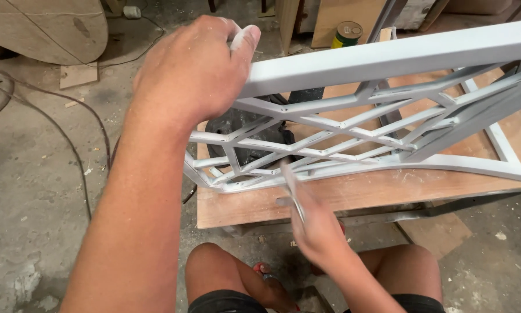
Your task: Sanding the lattice backrest of a white chair frame using sandpaper to prepare it for finishing.
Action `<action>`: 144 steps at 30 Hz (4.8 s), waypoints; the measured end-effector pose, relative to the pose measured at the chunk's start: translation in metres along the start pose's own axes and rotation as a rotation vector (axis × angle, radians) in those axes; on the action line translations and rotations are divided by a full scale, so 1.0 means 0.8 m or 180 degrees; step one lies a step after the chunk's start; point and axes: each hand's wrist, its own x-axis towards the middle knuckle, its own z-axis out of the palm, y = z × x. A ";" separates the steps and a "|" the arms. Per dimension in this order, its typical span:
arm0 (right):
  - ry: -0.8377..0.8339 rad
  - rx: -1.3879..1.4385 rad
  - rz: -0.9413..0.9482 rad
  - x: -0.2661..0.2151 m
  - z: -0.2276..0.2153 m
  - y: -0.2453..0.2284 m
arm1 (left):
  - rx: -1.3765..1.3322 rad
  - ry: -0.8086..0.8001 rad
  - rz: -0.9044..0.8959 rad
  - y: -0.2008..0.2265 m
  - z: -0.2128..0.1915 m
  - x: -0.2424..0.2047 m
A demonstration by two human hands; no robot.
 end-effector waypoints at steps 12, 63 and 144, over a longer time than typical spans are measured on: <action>0.1035 -0.0779 -0.0302 0.058 0.046 0.014 | 0.0042 0.0063 0.0097 0.000 0.000 0.003; -0.0340 -0.3463 0.0382 0.104 -0.054 0.007 | -0.0086 -0.0107 0.0200 -0.004 0.001 0.002; 0.1364 0.0193 0.0542 0.080 0.034 0.101 | 0.0394 -0.0366 -0.0376 0.022 -0.015 -0.018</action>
